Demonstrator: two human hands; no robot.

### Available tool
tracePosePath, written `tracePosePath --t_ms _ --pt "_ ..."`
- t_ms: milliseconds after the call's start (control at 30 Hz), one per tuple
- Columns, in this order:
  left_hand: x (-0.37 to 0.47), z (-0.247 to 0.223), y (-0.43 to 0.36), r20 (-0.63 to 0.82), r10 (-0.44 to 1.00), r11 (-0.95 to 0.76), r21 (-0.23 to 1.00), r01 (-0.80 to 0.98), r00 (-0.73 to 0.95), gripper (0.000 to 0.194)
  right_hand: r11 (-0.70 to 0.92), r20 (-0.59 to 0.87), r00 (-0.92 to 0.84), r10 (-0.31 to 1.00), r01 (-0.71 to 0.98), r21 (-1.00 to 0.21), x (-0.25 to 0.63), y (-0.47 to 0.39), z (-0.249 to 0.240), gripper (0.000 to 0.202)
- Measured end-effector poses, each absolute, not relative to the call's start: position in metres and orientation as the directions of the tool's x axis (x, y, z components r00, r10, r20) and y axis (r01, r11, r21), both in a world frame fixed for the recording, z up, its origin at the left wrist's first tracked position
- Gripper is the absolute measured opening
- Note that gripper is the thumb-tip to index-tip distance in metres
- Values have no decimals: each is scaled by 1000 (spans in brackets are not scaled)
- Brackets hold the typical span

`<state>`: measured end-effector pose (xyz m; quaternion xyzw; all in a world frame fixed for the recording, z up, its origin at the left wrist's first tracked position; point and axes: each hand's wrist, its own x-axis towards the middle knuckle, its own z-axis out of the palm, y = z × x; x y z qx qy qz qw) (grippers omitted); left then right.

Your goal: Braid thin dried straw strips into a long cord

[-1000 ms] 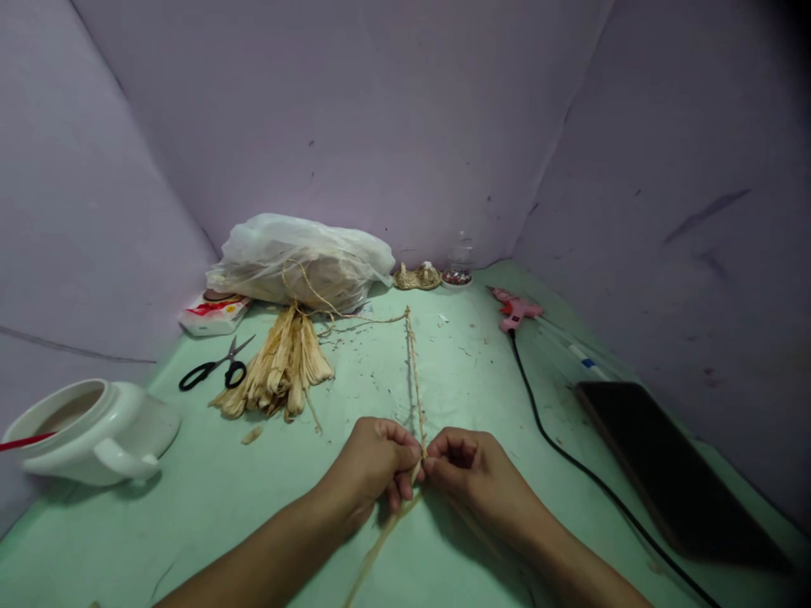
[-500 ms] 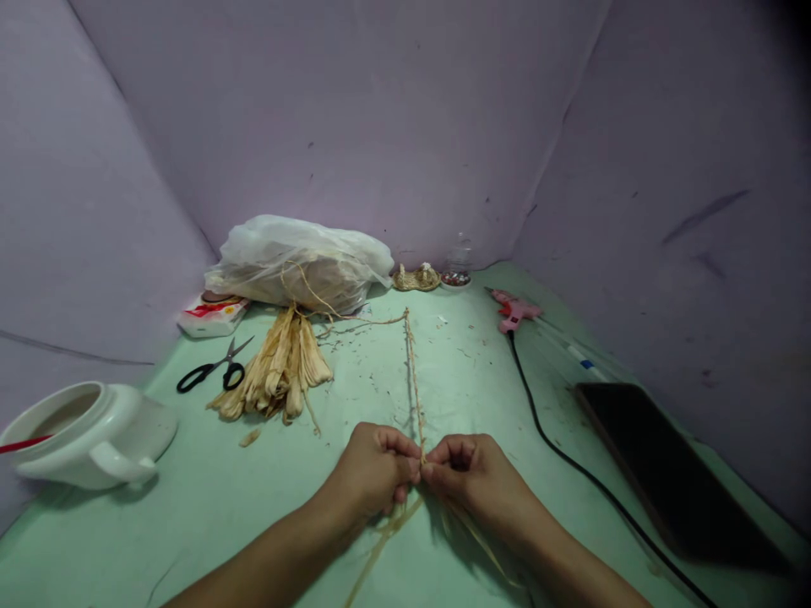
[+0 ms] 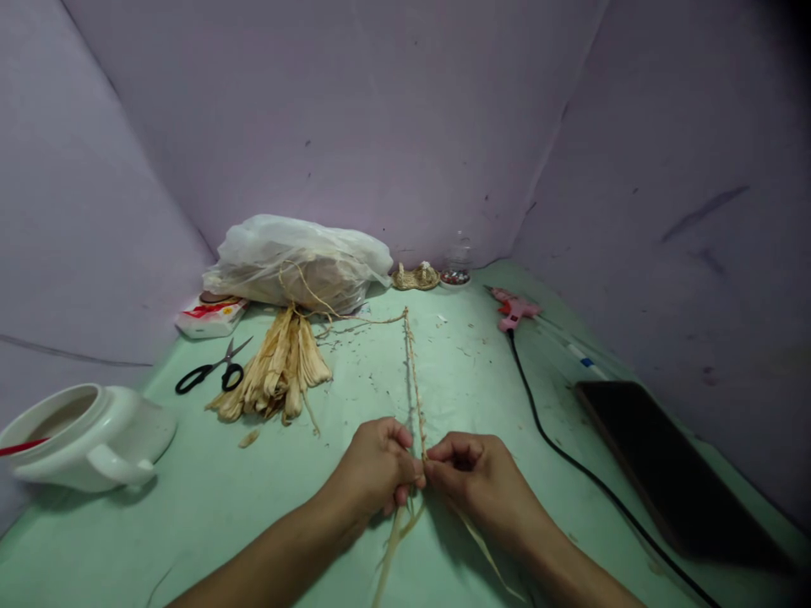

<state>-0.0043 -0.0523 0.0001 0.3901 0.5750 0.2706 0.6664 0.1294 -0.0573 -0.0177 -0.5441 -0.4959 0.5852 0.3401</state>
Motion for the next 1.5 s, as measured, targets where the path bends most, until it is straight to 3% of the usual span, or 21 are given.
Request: tracePosePath --t_ms 133,333,500,833,1033,1367,1500 --pt "-5 -1 -50 -542 808 530 840 117 231 26 -330 -342 -193 920 93 -939 130 -57 -18 7" --pt "-10 3 -50 -611 752 576 791 205 246 6 -310 -336 -196 921 152 -939 132 -56 -21 7" --pt "-9 8 -50 -631 739 571 772 278 237 13 -288 -324 -220 920 183 -940 133 -56 -26 7" --pt "-5 0 -49 -617 754 589 787 183 225 5 -307 -343 -265 901 167 -937 132 -55 -21 9" --pt "-4 -1 -48 -599 780 555 796 240 183 9 -256 -307 -288 907 202 -945 134 -57 -20 7" --pt "-1 -7 -49 -390 908 318 880 354 153 13 -227 -345 -163 924 493 -840 140 -54 -21 8" --pt "1 -9 -51 -366 918 282 875 394 155 15 -127 -269 -169 948 574 -809 138 -59 -15 5"
